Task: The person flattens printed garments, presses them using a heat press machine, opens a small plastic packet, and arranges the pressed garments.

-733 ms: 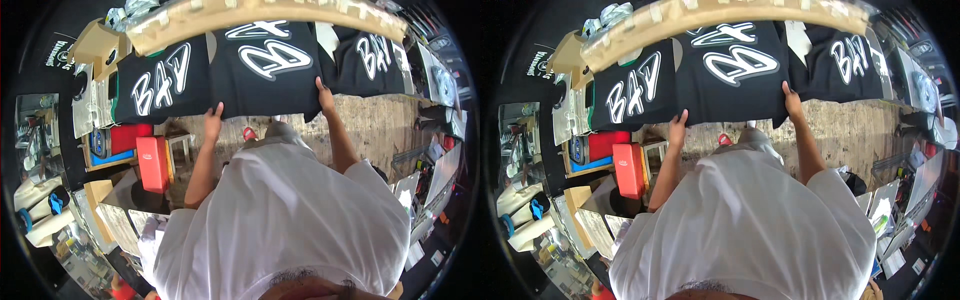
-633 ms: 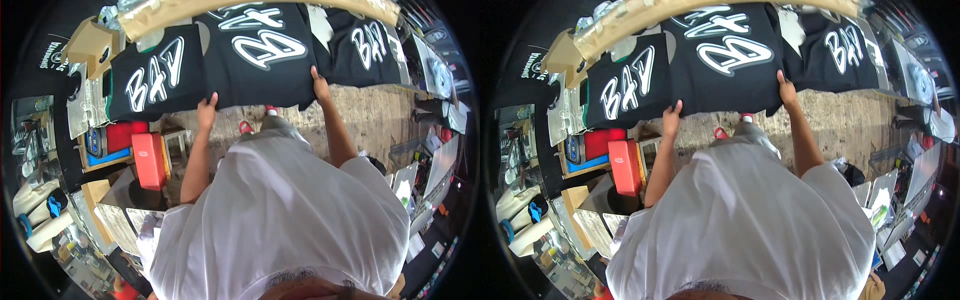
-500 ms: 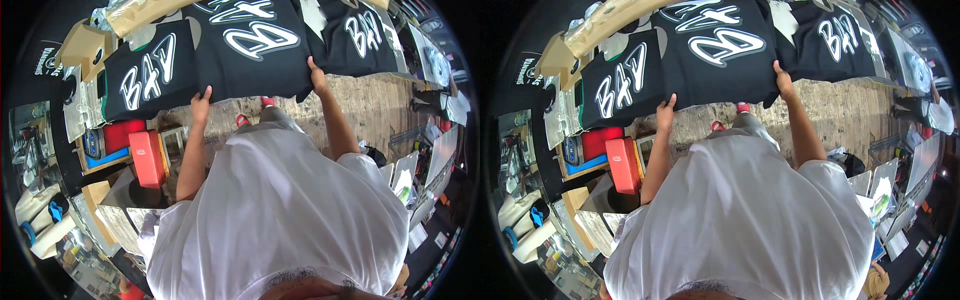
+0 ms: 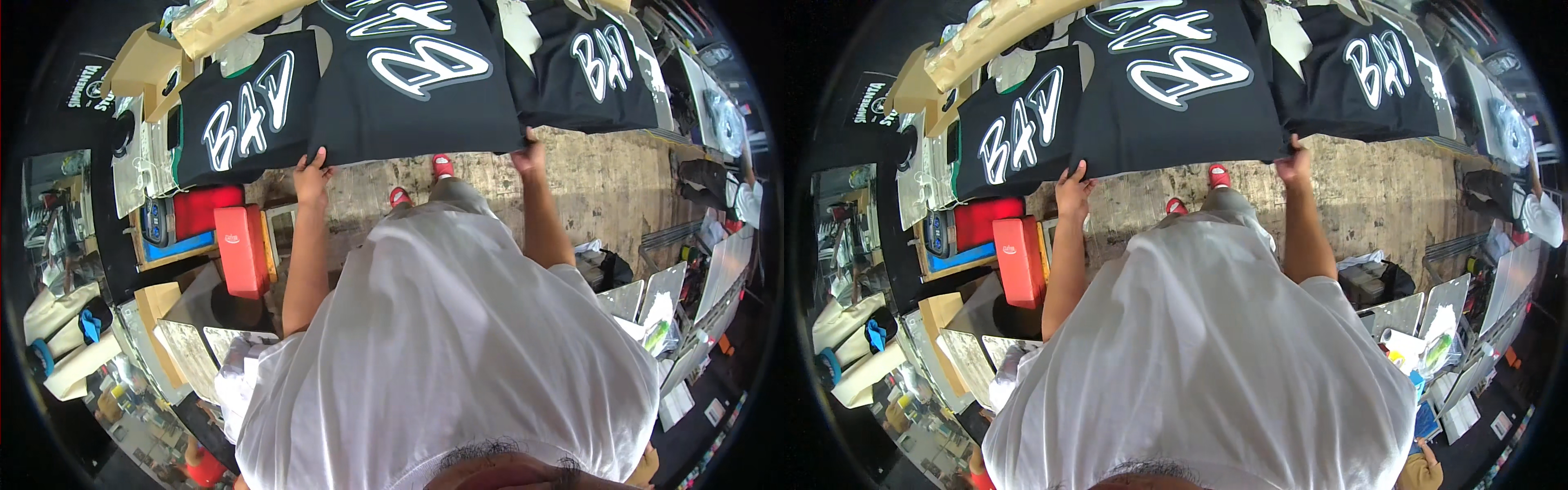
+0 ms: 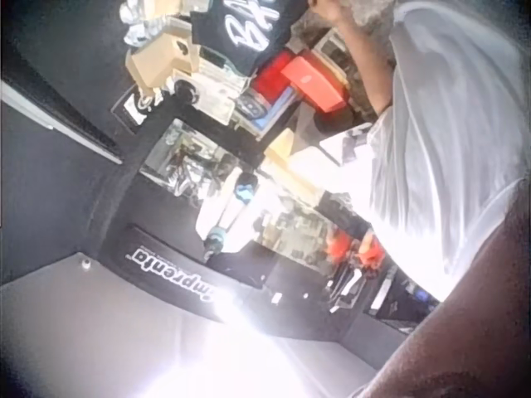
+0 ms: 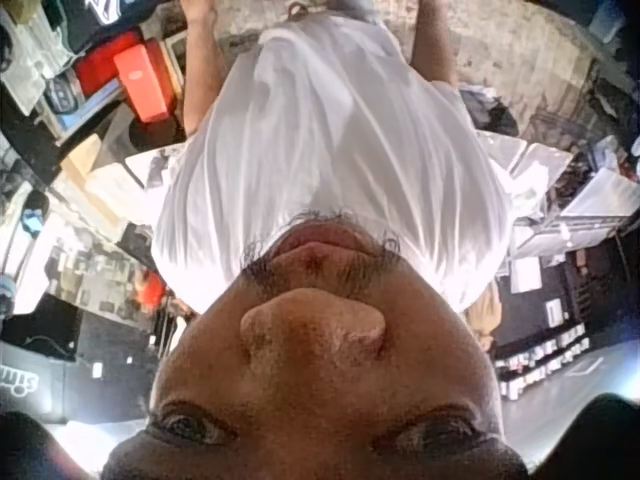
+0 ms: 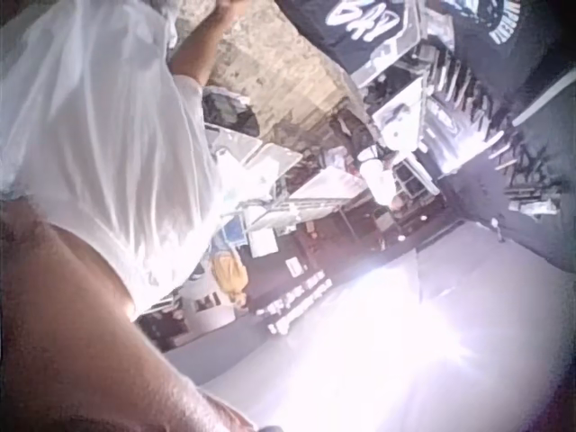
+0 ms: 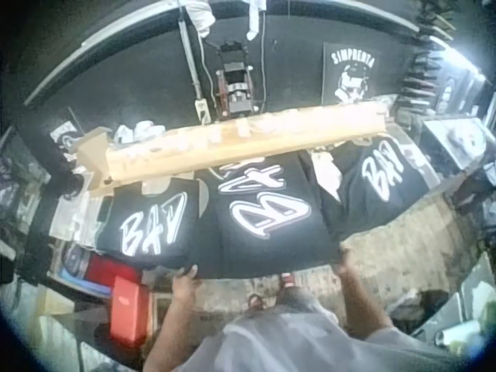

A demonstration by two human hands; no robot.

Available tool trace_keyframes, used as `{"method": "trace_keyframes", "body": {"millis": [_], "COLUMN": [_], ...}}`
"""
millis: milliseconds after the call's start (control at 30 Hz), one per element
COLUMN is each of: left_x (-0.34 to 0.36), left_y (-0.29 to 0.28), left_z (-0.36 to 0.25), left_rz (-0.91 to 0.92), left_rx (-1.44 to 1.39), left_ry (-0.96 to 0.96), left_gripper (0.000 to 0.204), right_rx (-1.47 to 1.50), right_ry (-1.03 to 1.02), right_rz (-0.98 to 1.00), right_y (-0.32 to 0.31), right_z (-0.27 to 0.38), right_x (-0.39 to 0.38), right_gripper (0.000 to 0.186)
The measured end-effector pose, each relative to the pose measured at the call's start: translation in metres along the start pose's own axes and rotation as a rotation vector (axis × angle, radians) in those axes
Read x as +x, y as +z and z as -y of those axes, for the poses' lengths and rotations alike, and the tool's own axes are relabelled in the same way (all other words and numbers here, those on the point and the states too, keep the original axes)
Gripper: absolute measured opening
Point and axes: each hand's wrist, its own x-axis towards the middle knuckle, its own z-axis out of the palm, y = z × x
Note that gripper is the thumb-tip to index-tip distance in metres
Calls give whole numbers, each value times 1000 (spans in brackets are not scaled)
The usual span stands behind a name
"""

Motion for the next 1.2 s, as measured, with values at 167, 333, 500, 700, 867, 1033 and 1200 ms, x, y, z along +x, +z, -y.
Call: {"method": "trace_keyframes", "body": {"millis": [167,333,500,700,867,1033,1200], "left_x": [6,-5,-7,-3,5,10,17], "left_y": [-14,-29,-45,-51,-63,-73,-79], "left_z": [5,17,20,22,21,15,8], "left_rz": [167,134,200,162,144,115,98], "left_rx": [44,-21,-65,-19,-20,-64,-62], "left_ry": [-33,-81,-109,-96,-68,-34,-14], "left_gripper": [18,13,10,10,9,9,11], "right_rx": [-74,-242,-353,-362,-384,-429,-472], "right_ry": [116,54,60,95,138,349,476], "right_rz": [275,-38,-113,-241,-236,-159,-135], "right_y": [-52,-54,-57,-79,-88,-118,-120], "right_z": [49,34,30,32,31,26,13], "right_x": [-51,-103,-134,-141,-150,-161,-179], "right_gripper": [32,32,29,25,24,27,24]}}
